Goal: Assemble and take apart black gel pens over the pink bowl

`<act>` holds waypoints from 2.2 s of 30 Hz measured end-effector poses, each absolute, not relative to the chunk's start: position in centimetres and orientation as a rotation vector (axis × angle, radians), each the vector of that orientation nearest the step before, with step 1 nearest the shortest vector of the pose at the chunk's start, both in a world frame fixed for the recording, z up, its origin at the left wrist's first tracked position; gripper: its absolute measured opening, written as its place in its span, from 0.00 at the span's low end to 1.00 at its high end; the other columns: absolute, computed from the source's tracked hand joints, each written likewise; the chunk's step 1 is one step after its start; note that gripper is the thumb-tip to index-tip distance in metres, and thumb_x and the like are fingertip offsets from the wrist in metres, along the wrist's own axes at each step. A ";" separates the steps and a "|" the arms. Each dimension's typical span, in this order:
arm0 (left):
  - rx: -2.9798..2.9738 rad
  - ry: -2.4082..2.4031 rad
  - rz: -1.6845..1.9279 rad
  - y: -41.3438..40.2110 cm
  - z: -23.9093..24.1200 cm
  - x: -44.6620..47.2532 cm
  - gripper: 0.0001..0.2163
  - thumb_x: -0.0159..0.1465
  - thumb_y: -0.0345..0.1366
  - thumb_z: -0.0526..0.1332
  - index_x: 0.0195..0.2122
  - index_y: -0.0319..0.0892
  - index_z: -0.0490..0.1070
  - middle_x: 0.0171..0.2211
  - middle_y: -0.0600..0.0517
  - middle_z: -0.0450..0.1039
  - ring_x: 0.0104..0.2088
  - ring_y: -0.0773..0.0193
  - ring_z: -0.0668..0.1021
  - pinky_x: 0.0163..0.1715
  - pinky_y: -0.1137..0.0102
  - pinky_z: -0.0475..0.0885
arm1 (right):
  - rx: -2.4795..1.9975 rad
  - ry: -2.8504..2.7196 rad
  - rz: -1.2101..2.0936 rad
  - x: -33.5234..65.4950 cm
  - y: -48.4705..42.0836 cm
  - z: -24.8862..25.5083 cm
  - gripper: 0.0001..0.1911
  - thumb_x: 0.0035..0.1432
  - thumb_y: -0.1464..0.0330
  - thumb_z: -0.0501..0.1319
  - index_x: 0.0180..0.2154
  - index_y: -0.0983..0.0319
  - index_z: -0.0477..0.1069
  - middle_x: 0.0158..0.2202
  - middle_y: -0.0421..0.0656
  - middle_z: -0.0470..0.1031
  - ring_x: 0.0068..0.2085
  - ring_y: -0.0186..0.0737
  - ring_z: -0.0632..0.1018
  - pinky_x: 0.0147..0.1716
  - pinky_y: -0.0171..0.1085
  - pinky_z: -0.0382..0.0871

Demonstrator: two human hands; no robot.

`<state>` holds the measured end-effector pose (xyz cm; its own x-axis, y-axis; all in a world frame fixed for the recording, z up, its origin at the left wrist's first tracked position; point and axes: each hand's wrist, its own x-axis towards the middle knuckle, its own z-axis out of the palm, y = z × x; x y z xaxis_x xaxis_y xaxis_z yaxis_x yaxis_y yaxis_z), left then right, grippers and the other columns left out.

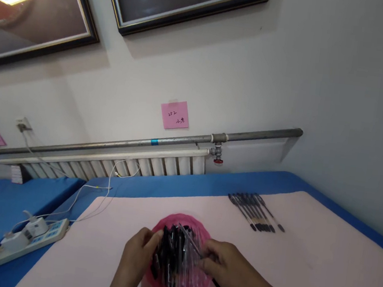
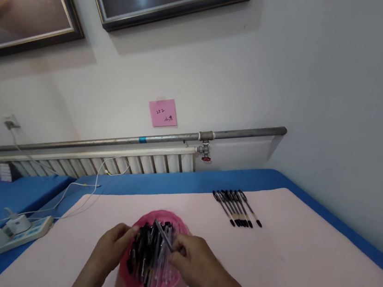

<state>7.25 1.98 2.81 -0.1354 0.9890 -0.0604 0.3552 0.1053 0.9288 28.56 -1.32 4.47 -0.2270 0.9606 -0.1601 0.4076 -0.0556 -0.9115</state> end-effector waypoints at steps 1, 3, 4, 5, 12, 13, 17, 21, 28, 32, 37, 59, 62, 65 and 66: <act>1.367 1.598 1.051 1.9 2.7 7.5 0.16 0.52 0.49 0.63 0.23 0.40 0.67 0.18 0.56 0.65 0.20 0.69 0.66 0.19 0.75 0.58 | -1.452 -1.627 1.301 28.5 -1.4 4.6 0.04 0.46 0.75 0.53 0.23 0.61 0.63 0.19 0.34 0.61 0.21 0.30 0.64 0.21 0.30 0.52; 1.283 1.457 1.061 1.5 2.7 8.4 0.15 0.53 0.49 0.62 0.29 0.40 0.69 0.19 0.57 0.64 0.19 0.70 0.65 0.18 0.75 0.57 | -1.403 -1.575 1.371 28.3 -1.8 4.8 0.04 0.46 0.74 0.53 0.23 0.61 0.64 0.19 0.35 0.63 0.20 0.30 0.64 0.20 0.30 0.52; 1.201 1.340 1.034 1.3 2.9 8.9 0.16 0.53 0.50 0.61 0.29 0.41 0.68 0.18 0.59 0.62 0.16 0.72 0.61 0.16 0.76 0.54 | -1.369 -1.554 1.414 28.2 -1.9 4.9 0.04 0.46 0.74 0.53 0.23 0.61 0.64 0.18 0.35 0.63 0.20 0.30 0.64 0.20 0.30 0.53; 1.116 1.217 1.000 1.0 3.0 9.5 0.16 0.53 0.51 0.61 0.28 0.41 0.66 0.16 0.60 0.59 0.14 0.74 0.57 0.14 0.76 0.51 | -1.337 -1.536 1.463 28.1 -2.1 4.9 0.04 0.46 0.73 0.53 0.23 0.61 0.64 0.18 0.35 0.63 0.20 0.30 0.64 0.20 0.30 0.53; 0.813 0.883 0.991 0.1 3.9 11.3 0.20 0.50 0.49 0.67 0.35 0.39 0.68 0.14 0.65 0.49 0.13 0.79 0.47 0.12 0.79 0.41 | -1.254 -1.502 1.663 27.3 -2.4 5.0 0.01 0.44 0.71 0.54 0.22 0.61 0.62 0.15 0.33 0.59 0.17 0.28 0.59 0.16 0.29 0.51; 0.811 0.880 0.997 0.1 3.8 11.2 0.19 0.50 0.48 0.67 0.34 0.39 0.68 0.13 0.66 0.48 0.13 0.79 0.47 0.12 0.79 0.41 | -1.251 -1.500 1.662 27.2 -2.4 5.0 0.01 0.43 0.71 0.54 0.23 0.61 0.62 0.15 0.33 0.60 0.17 0.28 0.59 0.16 0.29 0.51; 0.789 0.871 1.068 0.2 3.3 11.1 0.18 0.50 0.48 0.67 0.31 0.38 0.68 0.13 0.66 0.45 0.13 0.79 0.47 0.11 0.80 0.41 | -1.271 -1.520 1.603 27.1 -2.5 5.4 0.00 0.43 0.72 0.54 0.23 0.61 0.62 0.17 0.34 0.61 0.18 0.28 0.60 0.17 0.29 0.51; 0.771 0.868 1.097 0.3 2.9 11.2 0.17 0.51 0.47 0.67 0.32 0.38 0.68 0.13 0.66 0.46 0.13 0.79 0.47 0.11 0.80 0.42 | -1.307 -1.584 1.536 27.3 -2.5 5.7 0.03 0.41 0.75 0.56 0.22 0.62 0.64 0.19 0.35 0.63 0.21 0.29 0.63 0.19 0.29 0.52; 0.736 0.939 1.349 1.5 3.7 8.9 0.16 0.50 0.45 0.68 0.28 0.38 0.67 0.15 0.64 0.52 0.14 0.79 0.53 0.12 0.81 0.47 | -1.399 -1.669 1.565 27.9 -2.5 5.7 0.04 0.40 0.75 0.55 0.23 0.62 0.66 0.20 0.35 0.65 0.22 0.30 0.65 0.19 0.28 0.53; 0.715 1.085 1.583 2.5 3.9 6.1 0.18 0.48 0.48 0.68 0.27 0.39 0.67 0.14 0.65 0.49 0.13 0.79 0.52 0.12 0.81 0.47 | -1.452 -1.717 1.439 29.1 -2.0 5.5 0.04 0.38 0.76 0.55 0.21 0.62 0.65 0.18 0.33 0.61 0.20 0.28 0.62 0.17 0.27 0.51; 0.975 1.400 1.396 2.5 3.5 6.0 0.17 0.50 0.50 0.64 0.25 0.39 0.67 0.13 0.63 0.52 0.13 0.75 0.55 0.13 0.77 0.49 | -1.425 -1.589 1.479 29.8 -1.4 5.6 0.05 0.39 0.76 0.53 0.21 0.62 0.64 0.17 0.34 0.64 0.18 0.28 0.64 0.17 0.28 0.53; 1.065 0.753 0.637 -1.4 2.6 12.9 0.20 0.51 0.54 0.63 0.25 0.39 0.67 0.13 0.59 0.59 0.11 0.75 0.56 0.13 0.76 0.46 | -0.872 -1.111 1.675 28.5 -1.3 4.7 0.06 0.43 0.68 0.60 0.25 0.63 0.64 0.20 0.36 0.69 0.21 0.30 0.68 0.24 0.32 0.59; 0.995 0.709 0.644 -1.5 2.7 13.1 0.21 0.52 0.55 0.61 0.25 0.38 0.68 0.15 0.56 0.61 0.12 0.75 0.59 0.13 0.76 0.48 | -0.818 -1.079 1.691 28.5 -1.2 4.5 0.07 0.44 0.67 0.60 0.26 0.62 0.64 0.20 0.36 0.69 0.21 0.31 0.68 0.24 0.32 0.59; 1.179 0.893 0.737 -1.4 2.8 13.4 0.20 0.54 0.53 0.60 0.27 0.38 0.69 0.17 0.55 0.63 0.15 0.73 0.61 0.15 0.75 0.52 | -0.954 -1.112 1.564 28.3 -1.1 4.3 0.07 0.45 0.66 0.60 0.26 0.62 0.64 0.19 0.35 0.67 0.22 0.31 0.68 0.24 0.32 0.59; 1.269 0.967 0.798 -1.4 2.8 13.4 0.18 0.53 0.51 0.62 0.27 0.38 0.68 0.18 0.56 0.63 0.16 0.73 0.61 0.17 0.75 0.53 | -1.003 -1.126 1.521 28.3 -1.1 4.3 0.07 0.46 0.66 0.60 0.26 0.62 0.63 0.18 0.34 0.67 0.22 0.31 0.68 0.24 0.32 0.59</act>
